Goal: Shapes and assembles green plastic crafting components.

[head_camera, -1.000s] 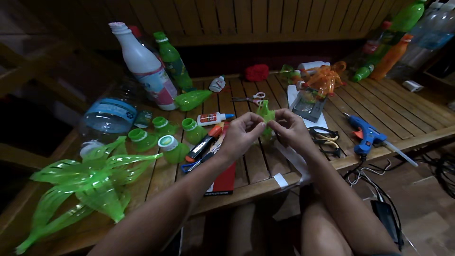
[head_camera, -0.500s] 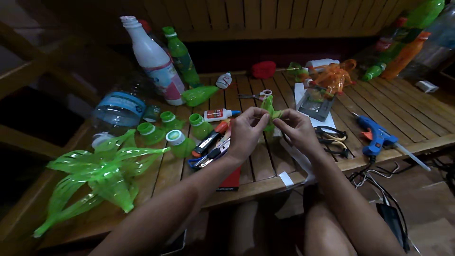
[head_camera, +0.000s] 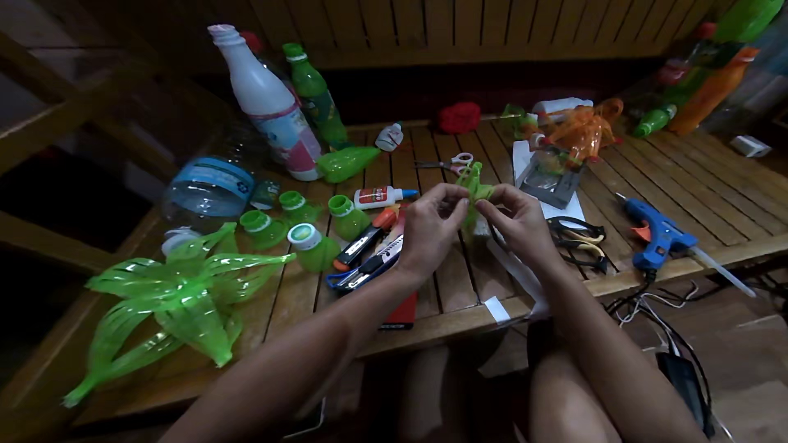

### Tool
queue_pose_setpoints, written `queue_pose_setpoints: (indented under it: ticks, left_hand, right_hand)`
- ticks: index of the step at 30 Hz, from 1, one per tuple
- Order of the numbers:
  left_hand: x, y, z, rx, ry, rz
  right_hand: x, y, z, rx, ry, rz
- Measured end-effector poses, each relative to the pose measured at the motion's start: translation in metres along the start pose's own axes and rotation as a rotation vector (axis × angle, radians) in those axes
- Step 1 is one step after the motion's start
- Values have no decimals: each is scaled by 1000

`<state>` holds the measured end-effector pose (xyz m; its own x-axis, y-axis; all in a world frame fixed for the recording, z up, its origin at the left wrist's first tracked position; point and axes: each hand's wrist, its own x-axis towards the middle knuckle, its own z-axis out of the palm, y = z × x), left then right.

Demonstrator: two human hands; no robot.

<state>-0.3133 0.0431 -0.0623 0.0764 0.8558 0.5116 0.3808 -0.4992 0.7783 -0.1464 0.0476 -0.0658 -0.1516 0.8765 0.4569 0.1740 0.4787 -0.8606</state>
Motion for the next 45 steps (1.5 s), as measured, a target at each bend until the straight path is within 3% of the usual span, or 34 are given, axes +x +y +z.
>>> queue_pose_setpoints:
  ticks: [45]
  left_hand:
    - [-1,-2,2,-34,30,82]
  right_hand:
    - [3,3,3,33,74,-19]
